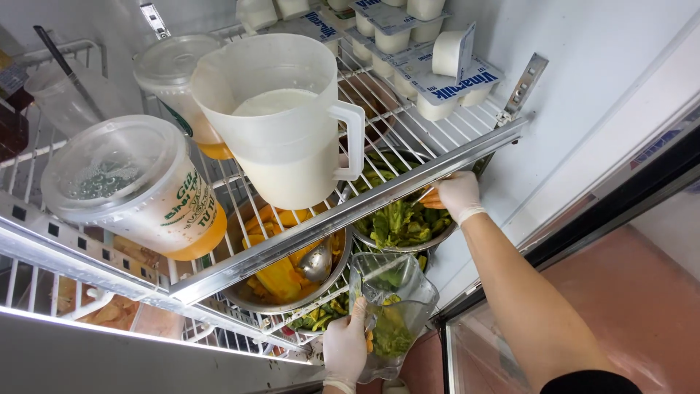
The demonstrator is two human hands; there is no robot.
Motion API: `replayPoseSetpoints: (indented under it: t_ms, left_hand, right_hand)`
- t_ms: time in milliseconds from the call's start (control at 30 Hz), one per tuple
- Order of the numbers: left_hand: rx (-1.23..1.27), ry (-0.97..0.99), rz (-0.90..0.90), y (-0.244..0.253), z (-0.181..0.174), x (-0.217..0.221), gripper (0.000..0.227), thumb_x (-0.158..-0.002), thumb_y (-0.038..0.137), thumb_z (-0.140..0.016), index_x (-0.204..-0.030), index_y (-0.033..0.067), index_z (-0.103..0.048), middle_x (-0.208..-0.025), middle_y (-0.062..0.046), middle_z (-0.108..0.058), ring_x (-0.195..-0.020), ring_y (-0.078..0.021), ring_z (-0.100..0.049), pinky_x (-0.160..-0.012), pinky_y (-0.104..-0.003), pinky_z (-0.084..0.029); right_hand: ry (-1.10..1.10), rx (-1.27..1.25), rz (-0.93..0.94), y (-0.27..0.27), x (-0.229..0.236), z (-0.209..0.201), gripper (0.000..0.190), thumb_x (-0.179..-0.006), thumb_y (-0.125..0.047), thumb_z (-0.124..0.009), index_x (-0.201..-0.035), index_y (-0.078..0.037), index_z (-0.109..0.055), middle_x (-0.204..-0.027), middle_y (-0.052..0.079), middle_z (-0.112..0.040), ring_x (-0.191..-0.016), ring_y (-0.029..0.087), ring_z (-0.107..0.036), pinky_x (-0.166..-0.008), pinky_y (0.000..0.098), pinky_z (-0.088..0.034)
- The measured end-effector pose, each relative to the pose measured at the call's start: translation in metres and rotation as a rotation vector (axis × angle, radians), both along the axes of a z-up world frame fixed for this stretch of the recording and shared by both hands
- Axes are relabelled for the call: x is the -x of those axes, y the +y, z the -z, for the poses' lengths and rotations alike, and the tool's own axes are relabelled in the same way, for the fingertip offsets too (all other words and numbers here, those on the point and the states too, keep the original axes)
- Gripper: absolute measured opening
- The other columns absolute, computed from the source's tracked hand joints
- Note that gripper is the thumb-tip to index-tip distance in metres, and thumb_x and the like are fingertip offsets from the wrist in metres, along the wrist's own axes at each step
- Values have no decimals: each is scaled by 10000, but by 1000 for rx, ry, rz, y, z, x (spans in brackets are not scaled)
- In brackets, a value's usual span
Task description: Preparing a fruit smoothie by gathering ingredients from a refrigerator and freezer, mixing them in a blender, and pouring the finished product into a glass.
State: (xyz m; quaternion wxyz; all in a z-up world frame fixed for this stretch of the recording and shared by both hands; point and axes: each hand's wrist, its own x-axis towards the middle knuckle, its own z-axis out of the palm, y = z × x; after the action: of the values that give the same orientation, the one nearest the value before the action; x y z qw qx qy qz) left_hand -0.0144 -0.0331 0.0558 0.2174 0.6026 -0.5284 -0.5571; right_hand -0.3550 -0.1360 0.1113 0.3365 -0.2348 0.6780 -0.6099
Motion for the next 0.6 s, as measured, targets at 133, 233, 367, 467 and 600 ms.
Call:
replayPoseSetpoints:
  t_ms: [133, 233, 367, 467, 600]
  left_hand:
    - [-26, 40, -16, -5, 0, 3, 731, -914, 606, -588, -634, -61, -698, -495, -107, -614, -460, -206, -609, -512, -355, -490]
    - [-66, 56, 11, -7, -8, 2, 726, -918, 604, -586, -627, -50, -708, -486, -104, -599, -441, -202, -591, -484, -350, -465]
    - [-27, 109, 0, -9, 6, 1, 722, -930, 592, -584, -601, -44, -673, -481, -93, -587, -426, -183, -567, -459, -335, -453]
    - [18, 177, -1, -3, 19, 1, 690, -935, 567, -592, -602, -31, -675, -476, -78, -572, -423, -161, -542, -451, -331, -433]
    - [2, 291, 6, 3, 37, 0, 663, -978, 518, -588, -605, -26, -647, -481, -65, -559, -414, -148, -505, -454, -318, -417]
  right_hand:
    - [22, 91, 19, 50, -31, -46, 137, -926, -12, -645, -985, 106, -680, -909, 234, -736, -750, 373, -757, -653, 444, -653]
    - [160, 283, 0, 105, -66, -39, 167, -961, -53, -650, -1029, 91, -701, -940, 201, -758, -802, 303, -779, -739, 386, -642]
    - [843, 303, -241, 153, -122, -30, 126, -916, -58, -694, -996, -6, -776, -935, 109, -801, -755, 169, -770, -652, 266, -616]
    - [900, 323, -304, 162, -137, -31, 125, -880, -40, -715, -990, -11, -768, -922, 108, -792, -735, 153, -757, -646, 248, -589]
    - [886, 202, -239, 168, -140, -39, 109, -883, -18, -730, -972, -3, -790, -875, 93, -804, -683, 148, -757, -629, 253, -591]
